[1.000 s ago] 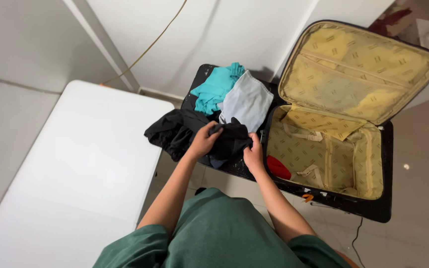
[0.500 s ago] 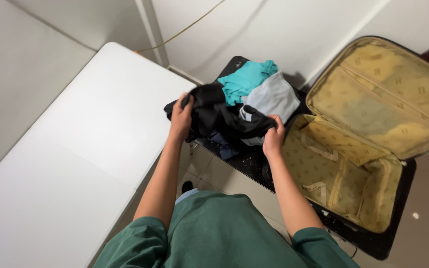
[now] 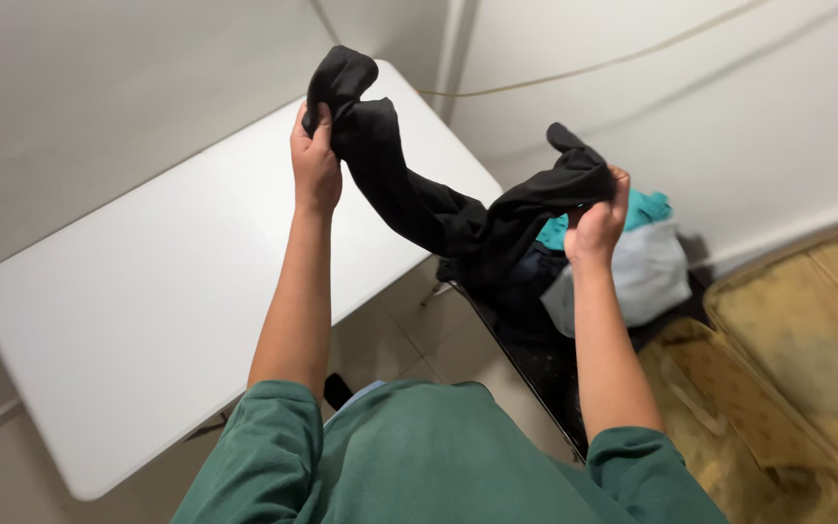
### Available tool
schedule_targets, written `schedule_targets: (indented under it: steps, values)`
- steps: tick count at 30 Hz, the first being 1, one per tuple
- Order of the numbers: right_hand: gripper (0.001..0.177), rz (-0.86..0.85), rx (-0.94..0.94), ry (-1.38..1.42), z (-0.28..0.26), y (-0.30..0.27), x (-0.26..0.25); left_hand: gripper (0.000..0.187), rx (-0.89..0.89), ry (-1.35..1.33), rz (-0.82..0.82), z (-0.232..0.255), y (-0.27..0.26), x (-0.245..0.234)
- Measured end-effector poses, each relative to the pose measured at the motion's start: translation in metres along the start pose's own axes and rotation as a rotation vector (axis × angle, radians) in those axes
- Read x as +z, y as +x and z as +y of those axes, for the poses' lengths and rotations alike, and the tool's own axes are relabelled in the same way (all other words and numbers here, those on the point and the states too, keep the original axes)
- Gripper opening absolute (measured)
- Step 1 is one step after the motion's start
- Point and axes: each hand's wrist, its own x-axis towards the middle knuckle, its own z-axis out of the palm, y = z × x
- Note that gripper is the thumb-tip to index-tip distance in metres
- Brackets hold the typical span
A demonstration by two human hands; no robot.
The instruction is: The person removes a pair of black pants from a suitcase, lays them flat on a table, folds them in half lengthwise, and then folds them into a compact square before placing them back into the suitcase.
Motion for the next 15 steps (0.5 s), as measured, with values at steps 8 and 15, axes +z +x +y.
schedule_targets:
  steps: [8, 15]
  values:
    - [0.011, -0.101, 0.003, 0.119, 0.027, 0.016, 0.135, 0.032, 0.152, 0.063, 0.083, 0.086, 0.026, -0.084]
    - [0.01, -0.251, 0.025, 0.17, 0.057, 0.019, 0.245, 0.036, 0.268, 0.119, 0.168, 0.161, 0.049, -0.17]
